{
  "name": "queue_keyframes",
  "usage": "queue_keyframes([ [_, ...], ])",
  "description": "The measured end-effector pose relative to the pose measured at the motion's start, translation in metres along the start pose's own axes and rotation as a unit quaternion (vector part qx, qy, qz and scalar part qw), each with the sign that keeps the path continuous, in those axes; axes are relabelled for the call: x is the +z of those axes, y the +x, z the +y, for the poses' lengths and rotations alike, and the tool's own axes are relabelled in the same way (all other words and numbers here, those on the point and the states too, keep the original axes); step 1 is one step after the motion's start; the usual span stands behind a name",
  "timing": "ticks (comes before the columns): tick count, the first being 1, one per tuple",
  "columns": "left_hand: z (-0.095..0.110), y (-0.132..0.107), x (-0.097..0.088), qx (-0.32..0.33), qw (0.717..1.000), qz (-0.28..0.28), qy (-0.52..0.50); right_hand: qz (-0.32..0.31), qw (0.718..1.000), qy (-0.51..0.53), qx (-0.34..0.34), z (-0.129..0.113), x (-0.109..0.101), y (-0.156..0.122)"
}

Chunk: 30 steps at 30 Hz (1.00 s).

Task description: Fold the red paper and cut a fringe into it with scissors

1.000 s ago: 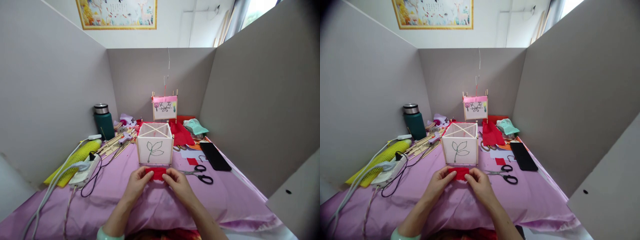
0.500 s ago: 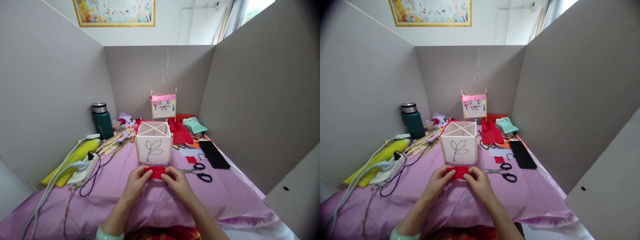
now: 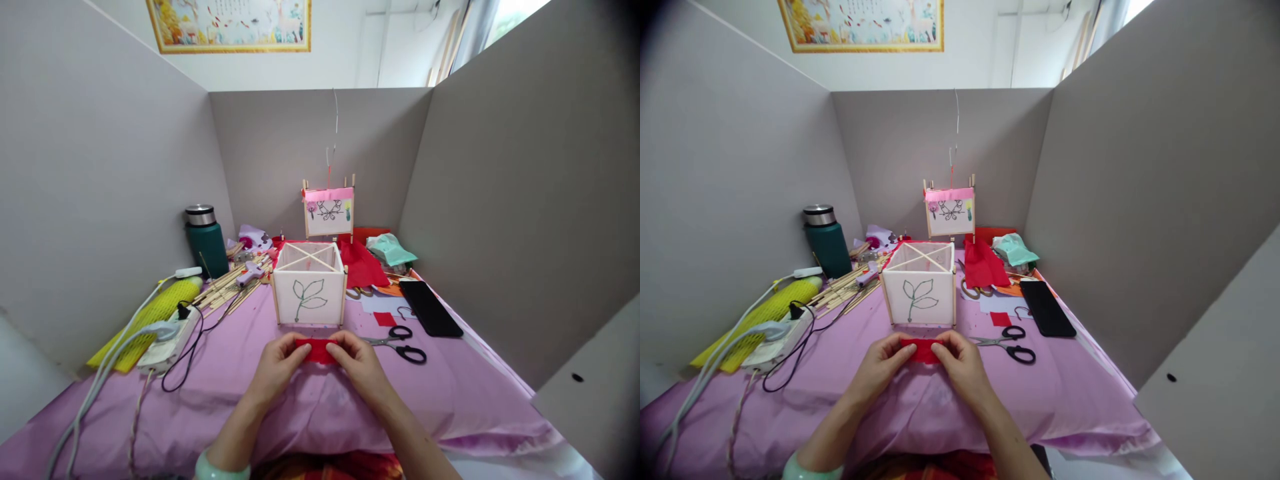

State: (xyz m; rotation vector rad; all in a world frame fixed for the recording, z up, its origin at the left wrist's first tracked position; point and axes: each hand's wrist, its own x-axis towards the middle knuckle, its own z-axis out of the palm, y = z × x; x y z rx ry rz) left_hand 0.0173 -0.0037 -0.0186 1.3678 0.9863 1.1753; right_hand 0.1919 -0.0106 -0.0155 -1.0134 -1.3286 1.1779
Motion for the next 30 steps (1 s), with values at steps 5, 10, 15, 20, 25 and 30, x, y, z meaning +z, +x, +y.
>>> queue_keyframes([
  [5, -0.003, 0.0, 0.001, -0.003, 1.0, 0.001, -0.001, 0.004, 1.0, 0.004, 0.001, 0.005, -0.001, 0.0],
  [10, -0.003, 0.001, 0.0, 0.001, 1.0, 0.012, 0.003, 0.016, 1.0, 0.008, -0.001, 0.005, -0.002, 0.0],
  [15, 0.001, 0.001, 0.001, -0.01, 0.999, 0.031, 0.032, 0.032, 0.999, 0.017, -0.005, 0.005, -0.002, 0.001],
  [20, 0.003, 0.001, 0.003, -0.006, 0.999, 0.037, 0.023, 0.038, 0.999, 0.026, -0.009, 0.007, -0.002, 0.001],
  [25, 0.002, 0.001, 0.002, -0.004, 0.999, 0.038, 0.037, 0.037, 0.999, 0.03, -0.011, 0.01, -0.002, 0.001],
  [30, 0.001, 0.001, 0.001, -0.01, 0.998, 0.033, 0.045, 0.033, 0.999, 0.026, -0.01, 0.011, -0.003, 0.001],
])
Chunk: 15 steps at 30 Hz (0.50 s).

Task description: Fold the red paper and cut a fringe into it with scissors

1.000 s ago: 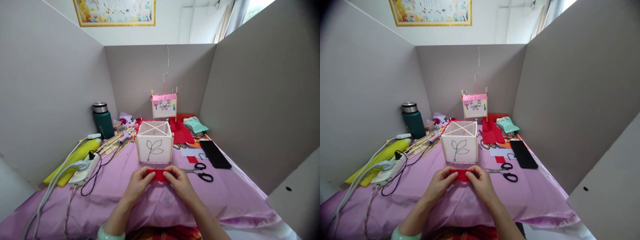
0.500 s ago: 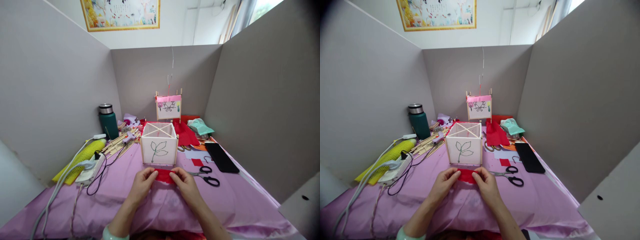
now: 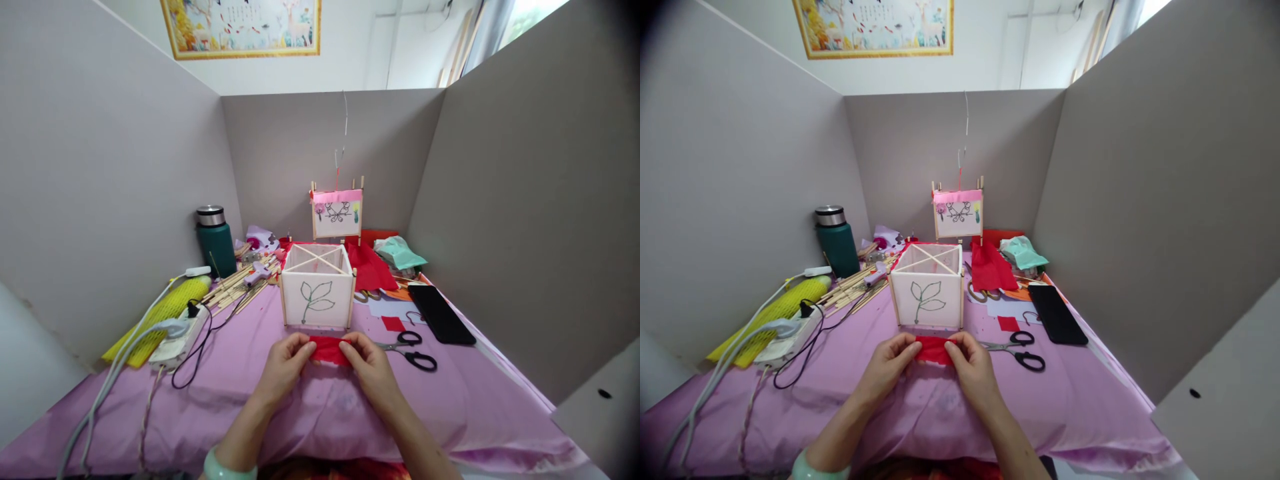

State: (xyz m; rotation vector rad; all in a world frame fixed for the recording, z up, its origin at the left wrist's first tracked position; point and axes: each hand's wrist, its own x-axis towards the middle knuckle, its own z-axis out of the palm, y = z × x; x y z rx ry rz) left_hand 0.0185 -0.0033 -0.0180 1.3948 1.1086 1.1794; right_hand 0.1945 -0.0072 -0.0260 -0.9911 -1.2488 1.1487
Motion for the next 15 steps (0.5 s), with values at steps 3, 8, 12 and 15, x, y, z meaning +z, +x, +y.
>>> queue_keyframes([
  [3, -0.0015, 0.0002, 0.0, -0.009, 1.0, -0.004, -0.001, -0.004, 1.0, -0.005, 0.0, 0.0012, -0.0004, 0.0009],
  [8, -0.0025, -0.0002, 0.0002, 0.011, 1.0, -0.001, 0.003, -0.005, 1.0, -0.013, -0.004, 0.0022, -0.0013, 0.0016],
  [12, -0.0001, -0.0006, 0.0007, 0.035, 0.999, 0.007, -0.012, -0.004, 1.0, -0.017, -0.006, 0.0018, -0.0016, 0.0004],
  [15, 0.0016, -0.0017, 0.0015, 0.039, 0.997, -0.002, -0.064, -0.009, 1.0, -0.023, -0.008, 0.002, -0.0009, -0.0006],
])
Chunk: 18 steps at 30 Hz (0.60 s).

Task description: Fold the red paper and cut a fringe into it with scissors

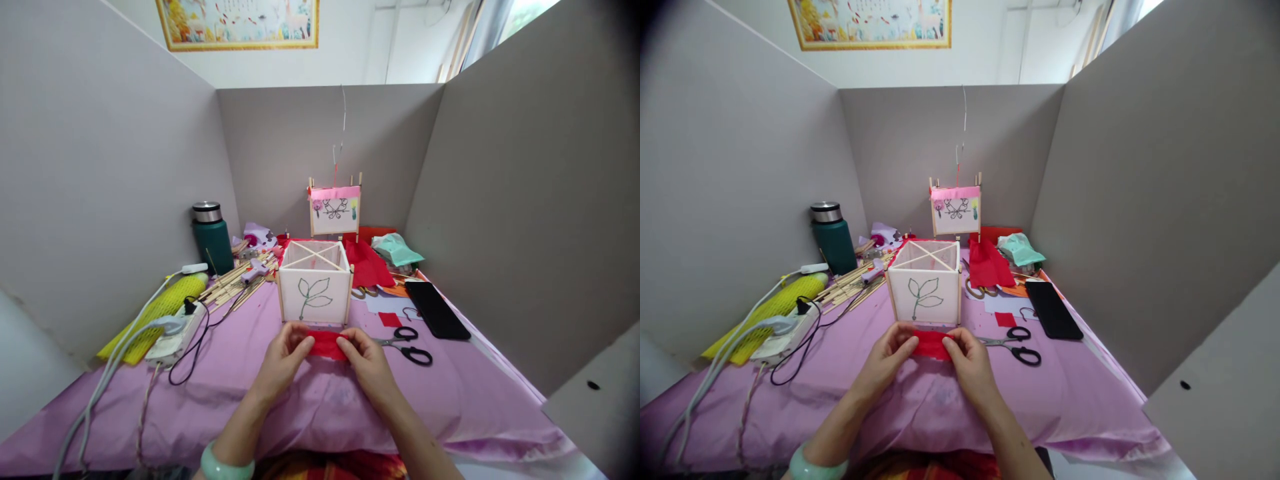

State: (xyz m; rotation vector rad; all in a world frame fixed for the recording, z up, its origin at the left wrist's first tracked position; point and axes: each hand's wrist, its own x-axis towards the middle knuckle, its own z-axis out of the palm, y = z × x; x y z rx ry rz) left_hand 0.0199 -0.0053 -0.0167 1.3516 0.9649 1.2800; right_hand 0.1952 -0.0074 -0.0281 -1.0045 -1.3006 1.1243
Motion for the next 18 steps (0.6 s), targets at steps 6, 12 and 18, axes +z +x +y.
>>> queue_keyframes([
  [6, -0.0042, -0.0012, -0.0015, -0.04, 0.999, -0.026, -0.019, -0.016, 0.999, -0.028, -0.008, -0.0008, 0.0009, -0.0005],
  [12, -0.0021, 0.0015, -0.0023, -0.053, 0.998, 0.01, -0.031, -0.047, 0.998, -0.041, -0.01, -0.0034, 0.0033, -0.0016],
  [18, 0.0013, 0.0022, -0.0017, -0.052, 0.998, 0.024, -0.029, -0.034, 0.997, -0.065, -0.014, 0.0015, 0.0025, 0.0003],
])
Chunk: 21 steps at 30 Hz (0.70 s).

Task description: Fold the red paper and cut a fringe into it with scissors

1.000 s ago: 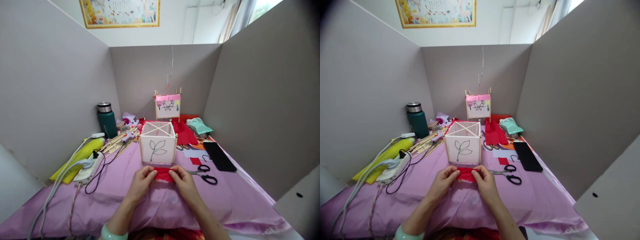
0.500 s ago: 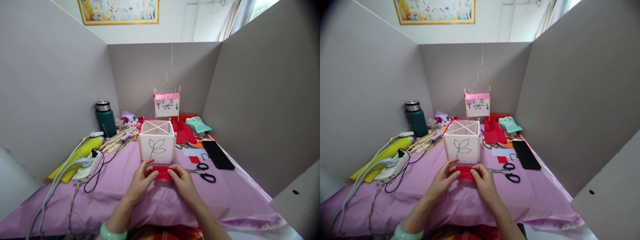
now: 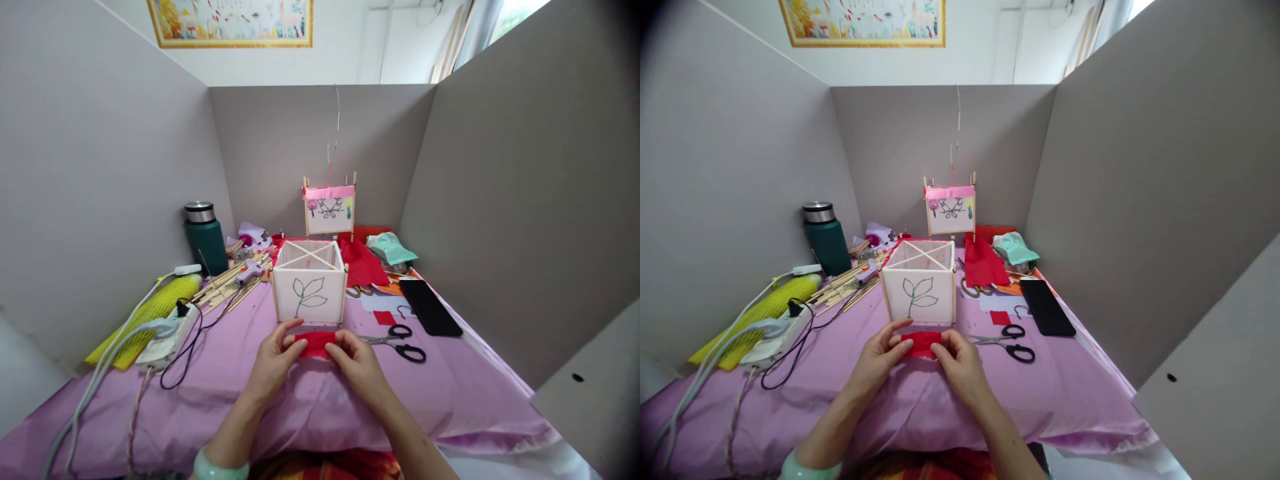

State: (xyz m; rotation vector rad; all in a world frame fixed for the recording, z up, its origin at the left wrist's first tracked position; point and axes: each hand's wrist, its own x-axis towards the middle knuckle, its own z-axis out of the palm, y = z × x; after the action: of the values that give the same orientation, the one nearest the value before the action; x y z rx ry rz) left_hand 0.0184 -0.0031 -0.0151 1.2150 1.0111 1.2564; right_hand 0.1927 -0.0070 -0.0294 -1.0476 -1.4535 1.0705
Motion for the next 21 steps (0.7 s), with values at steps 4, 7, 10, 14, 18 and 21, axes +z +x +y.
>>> queue_keyframes([
  [4, 0.001, 0.0, 0.0, 0.015, 1.0, 0.004, -0.008, -0.004, 1.0, -0.026, -0.007, 0.001, -0.001, 0.001],
  [7, 0.0, -0.001, -0.001, 0.041, 0.999, -0.018, -0.004, -0.02, 0.998, -0.056, -0.02, -0.003, 0.0, -0.001],
  [10, -0.004, -0.002, -0.002, 0.057, 0.997, -0.048, 0.036, -0.05, 0.994, -0.091, -0.037, -0.008, 0.001, -0.004],
  [14, -0.004, -0.003, 0.0, 0.051, 0.991, -0.056, 0.109, -0.077, 0.988, -0.12, -0.052, -0.013, 0.002, -0.006],
  [18, 0.002, -0.004, 0.004, 0.055, 0.984, -0.065, 0.159, -0.081, 0.986, -0.135, -0.057, -0.013, 0.002, -0.005],
  [21, 0.003, -0.004, 0.006, 0.061, 0.981, -0.067, 0.171, -0.084, 0.985, -0.142, -0.057, -0.014, 0.003, -0.006],
])
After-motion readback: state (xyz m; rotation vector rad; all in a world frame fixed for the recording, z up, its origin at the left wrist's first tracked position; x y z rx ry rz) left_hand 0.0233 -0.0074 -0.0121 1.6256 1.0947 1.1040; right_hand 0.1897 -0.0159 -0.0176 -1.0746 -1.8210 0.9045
